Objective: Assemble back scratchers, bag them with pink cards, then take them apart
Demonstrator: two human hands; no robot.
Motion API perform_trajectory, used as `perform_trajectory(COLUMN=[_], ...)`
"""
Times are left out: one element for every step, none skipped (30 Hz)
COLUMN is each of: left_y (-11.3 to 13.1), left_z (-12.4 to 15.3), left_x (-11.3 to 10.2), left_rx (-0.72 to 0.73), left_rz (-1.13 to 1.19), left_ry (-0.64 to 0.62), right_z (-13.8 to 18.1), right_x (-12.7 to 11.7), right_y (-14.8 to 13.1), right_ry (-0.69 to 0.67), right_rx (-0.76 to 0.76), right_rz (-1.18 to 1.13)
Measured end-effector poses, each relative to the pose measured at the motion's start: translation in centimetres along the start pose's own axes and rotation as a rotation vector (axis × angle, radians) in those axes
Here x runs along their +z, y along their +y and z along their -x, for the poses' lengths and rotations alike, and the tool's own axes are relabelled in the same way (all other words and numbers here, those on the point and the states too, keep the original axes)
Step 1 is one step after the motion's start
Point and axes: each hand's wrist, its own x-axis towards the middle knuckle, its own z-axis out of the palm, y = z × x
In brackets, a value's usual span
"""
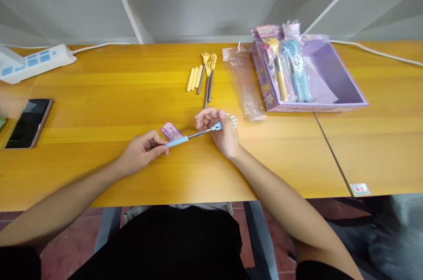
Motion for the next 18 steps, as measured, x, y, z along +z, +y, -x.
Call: perform_trajectory(left_y=[0.1, 0.2, 0.3, 0.4, 0.5, 0.6, 0.7, 0.7, 0.8, 0.8, 0.8, 0.8, 0.8, 0.8, 0.8, 0.8, 0.9, 0.9], left_z=[-0.2, -0.3, -0.4, -0.5, -0.6, -0.6, -0.6, -0.6, -0.6, -0.5, -0.5, -0.5, -0.5, -0.5, -0.5, -0.5, -0.5, -0.6], left_x=[0.0, 0.0, -0.1, -0.1, -0.2, -0.2, -0.2, -0.3, -0.3, -0.3, -0.3, -0.3, -0.3, -0.3, -0.3, -0.3, -0.3, -0.3], left_rx=[-0.005, -0.011, -0.015, -0.02, -0.028, -0.041, -0.054, -0.068, -0.08, -0.09, -0.096, -0.099, -0.101, -0.099, -0.094, -0.088, -0.082, -0.078], left_rz=[0.031, 0.057, 0.077, 0.091, 0.101, 0.109, 0.117, 0.121, 0.124, 0.125, 0.125, 0.123, 0.12, 0.117, 0.113, 0.11, 0.107, 0.106], left_ry=[-0.007, -0.012, -0.013, -0.015, -0.019, -0.026, -0.036, -0.047, -0.057, -0.063, -0.067, -0.071, -0.071, -0.07, -0.069, -0.068, -0.068, -0.069], right_z=[0.0, 0.0, 0.0, 0.0, 0.0, 0.0, 0.0, 0.0, 0.1, 0.1, 0.1, 0.1, 0.1, 0.2, 0.2, 0.2, 0.2, 0.2], right_x=[0.0, 0.1, 0.1, 0.2, 0.2, 0.3, 0.3, 0.4, 0.4, 0.4, 0.5, 0.5, 0.5, 0.5, 0.5, 0.5, 0.5, 0.4], right_y=[0.1, 0.1, 0.1, 0.2, 0.2, 0.3, 0.4, 0.4, 0.5, 0.6, 0.7, 0.8, 0.9, 1.0, 1.1, 1.2, 1.2, 1.3], right_ry=[-0.006, -0.011, -0.018, -0.023, -0.027, -0.031, -0.034, -0.036, -0.037, -0.037, -0.036, -0.034, -0.031, -0.031, -0.032, -0.037, -0.045, -0.056], right_rx=[0.003, 0.005, 0.008, 0.012, 0.016, 0.021, 0.026, 0.029, 0.031, 0.03, 0.027, 0.025, 0.023, 0.023, 0.023, 0.023, 0.021, 0.018], right_rz=[-0.006, -0.011, -0.013, -0.012, -0.009, -0.004, 0.0, 0.003, 0.004, 0.005, 0.006, 0.008, 0.009, 0.01, 0.011, 0.01, 0.009, 0.008])
